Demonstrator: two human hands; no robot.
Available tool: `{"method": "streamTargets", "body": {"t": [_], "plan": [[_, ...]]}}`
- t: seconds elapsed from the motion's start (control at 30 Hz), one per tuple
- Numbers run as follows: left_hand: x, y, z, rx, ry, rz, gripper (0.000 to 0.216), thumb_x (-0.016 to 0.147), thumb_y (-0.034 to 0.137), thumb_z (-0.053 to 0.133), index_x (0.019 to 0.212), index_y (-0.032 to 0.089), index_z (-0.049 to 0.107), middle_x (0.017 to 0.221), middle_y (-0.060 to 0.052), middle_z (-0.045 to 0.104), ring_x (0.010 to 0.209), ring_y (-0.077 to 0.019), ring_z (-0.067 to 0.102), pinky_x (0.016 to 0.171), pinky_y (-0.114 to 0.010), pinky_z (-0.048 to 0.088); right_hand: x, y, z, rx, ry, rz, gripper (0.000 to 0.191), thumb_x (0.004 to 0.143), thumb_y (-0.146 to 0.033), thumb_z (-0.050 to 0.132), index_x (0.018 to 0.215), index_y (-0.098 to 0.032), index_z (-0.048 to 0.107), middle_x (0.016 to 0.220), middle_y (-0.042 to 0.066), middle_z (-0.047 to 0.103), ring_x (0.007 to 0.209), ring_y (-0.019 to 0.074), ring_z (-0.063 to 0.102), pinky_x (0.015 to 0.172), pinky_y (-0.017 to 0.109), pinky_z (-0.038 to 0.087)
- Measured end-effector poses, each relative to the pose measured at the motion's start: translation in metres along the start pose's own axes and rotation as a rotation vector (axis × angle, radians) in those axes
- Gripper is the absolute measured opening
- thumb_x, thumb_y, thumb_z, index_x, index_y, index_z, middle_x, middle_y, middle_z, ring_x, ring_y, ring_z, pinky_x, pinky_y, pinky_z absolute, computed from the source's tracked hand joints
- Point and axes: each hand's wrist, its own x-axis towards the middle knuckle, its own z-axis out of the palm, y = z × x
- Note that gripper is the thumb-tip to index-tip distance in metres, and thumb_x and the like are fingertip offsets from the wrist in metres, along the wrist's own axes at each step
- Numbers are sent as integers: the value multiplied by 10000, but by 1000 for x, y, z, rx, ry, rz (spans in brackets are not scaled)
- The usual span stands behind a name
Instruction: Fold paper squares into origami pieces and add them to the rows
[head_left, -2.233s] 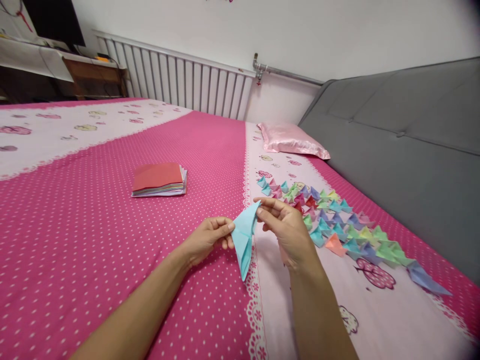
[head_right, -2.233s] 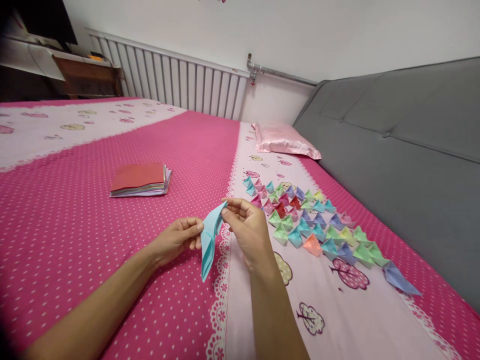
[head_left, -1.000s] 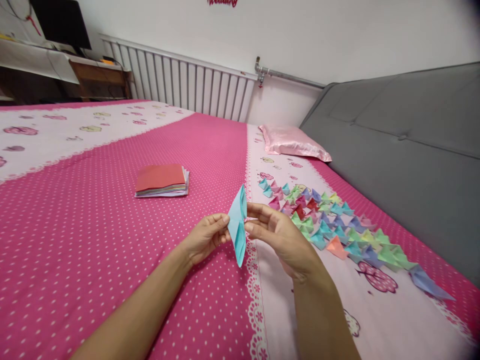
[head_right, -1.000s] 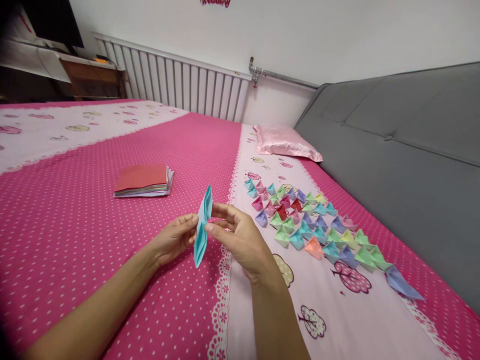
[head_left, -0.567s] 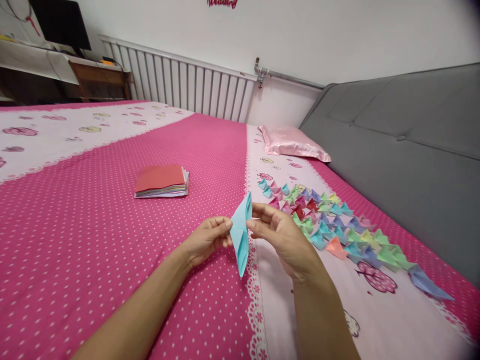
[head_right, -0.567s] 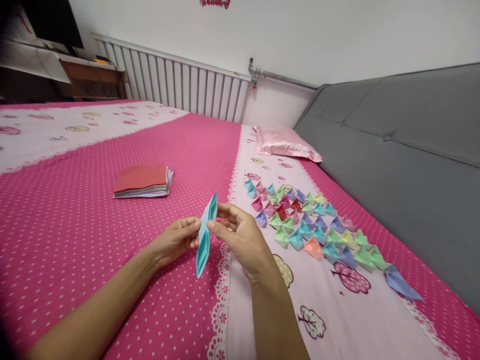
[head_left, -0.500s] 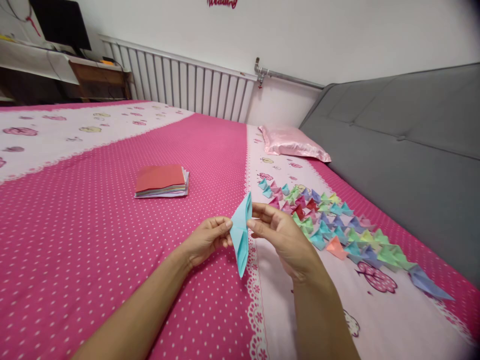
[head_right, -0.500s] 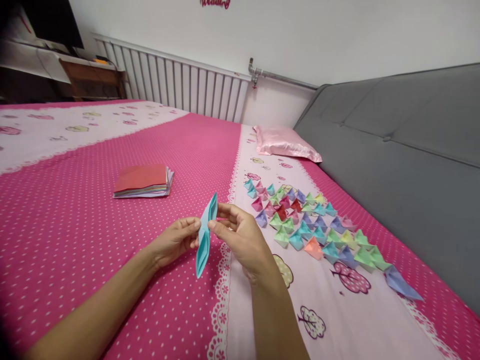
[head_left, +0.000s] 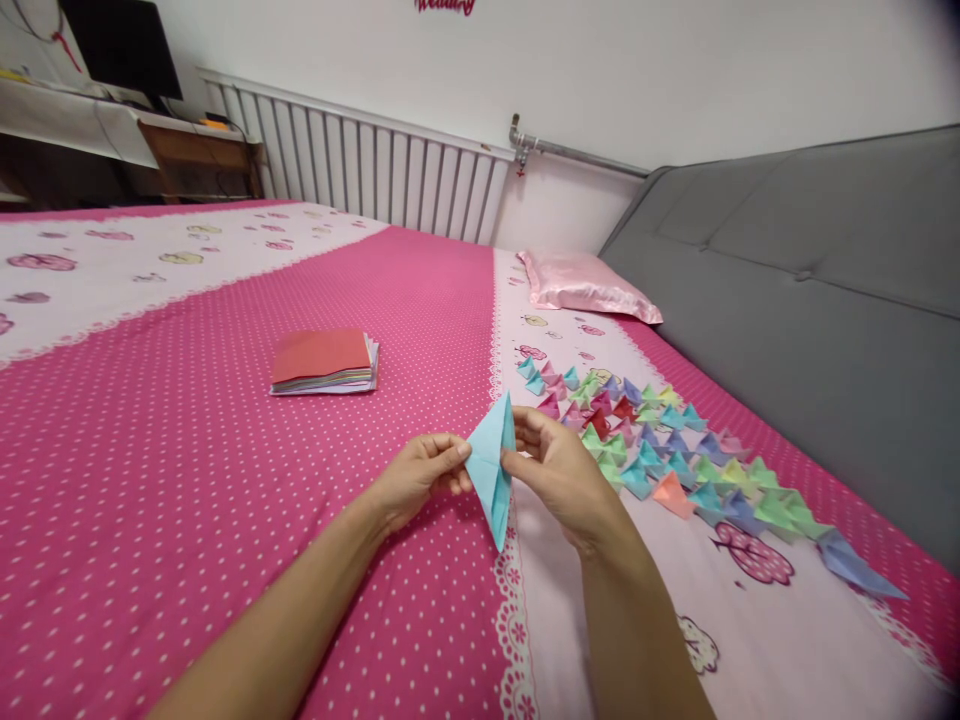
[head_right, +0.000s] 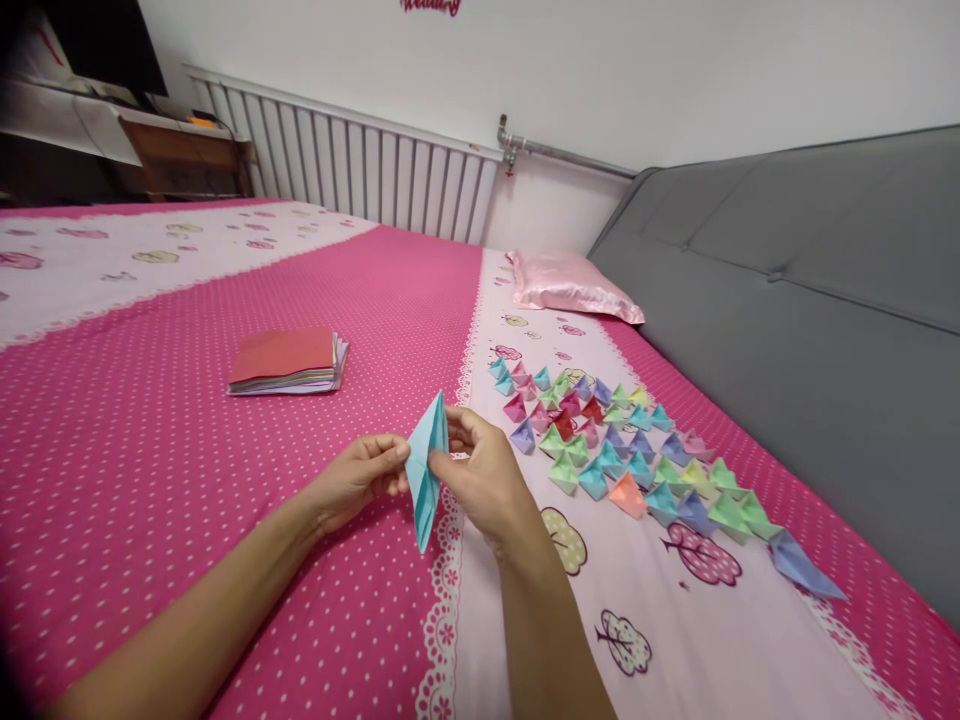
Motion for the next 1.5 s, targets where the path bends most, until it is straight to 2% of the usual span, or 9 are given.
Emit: {"method": "streamTargets", "body": {"t": [0.23,0.37,0.57,0.77,0.97,1.1,1.23,1.37,1.5], "plan": [[1,0,-1,-13,40,10,255,677,356,689,636,113,624,508,5,564,444,-42,455,460,-154,361,5,15,6,-142,10,12,368,631,-174,614,999,-168,633,817,39,686,729,188,624,623,273,478],[2,0,0,-58,79,34,245,652,333,713,661,106,621,538,13,556,440,-34,439,444,-153,351,9,27,15,-111,25,11,363,647,-225,622,1006,-181,648,857,49,700,756,204,646,639,284,493],[4,-1,4,-84,229,119,264,621,309,736,719,138,560,560,31,576,469,-46,494,474,-152,376,13,35,28,-190,225,-50,290,651,-225,605,929,-194,679,821,50,714,735,221,664,657,303,504],[4,-5,9,-24,322,185,261,637,331,718,774,128,629,742,-20,646,600,-76,558,587,-190,438,13,34,37,-324,377,-126,195,695,-257,571,841,-215,693,808,49,713,767,223,657,693,305,490],[-4,-1,15,60,212,210,395,691,369,667,1027,163,654,981,-82,675,938,-196,590,816,-279,442,14,43,36,-464,492,-228,278,690,-176,527,921,-225,674,887,45,693,827,215,624,779,330,452],[-5,-2,19,126,179,258,487,622,280,734,1091,207,624,1133,-61,624,1048,-217,544,888,-292,410,15,49,35,-488,465,-234,372,668,-138,516,1008,-202,653,958,72,677,882,233,609,811,351,442],[-2,-6,19,99,228,280,376,705,237,651,1080,205,633,1089,-51,648,1013,-212,561,857,-294,429,16,51,36,-466,440,-281,392,675,-112,486,1010,-226,655,966,50,681,889,215,614,833,336,440],[-1,-7,17,-16,300,260,363,687,113,608,1040,184,649,1029,-51,671,945,-183,590,826,-254,431,20,51,30,-457,303,-366,438,663,-64,455,1016,-228,658,1010,34,671,940,189,605,860,309,440],[1,-5,14,-165,292,192,377,701,98,587,1070,164,619,991,-66,675,788,-141,619,706,-219,465,25,51,18,-448,132,-407,451,660,-18,438,967,-238,685,1080,29,647,1005,170,584,908,296,423]]}}
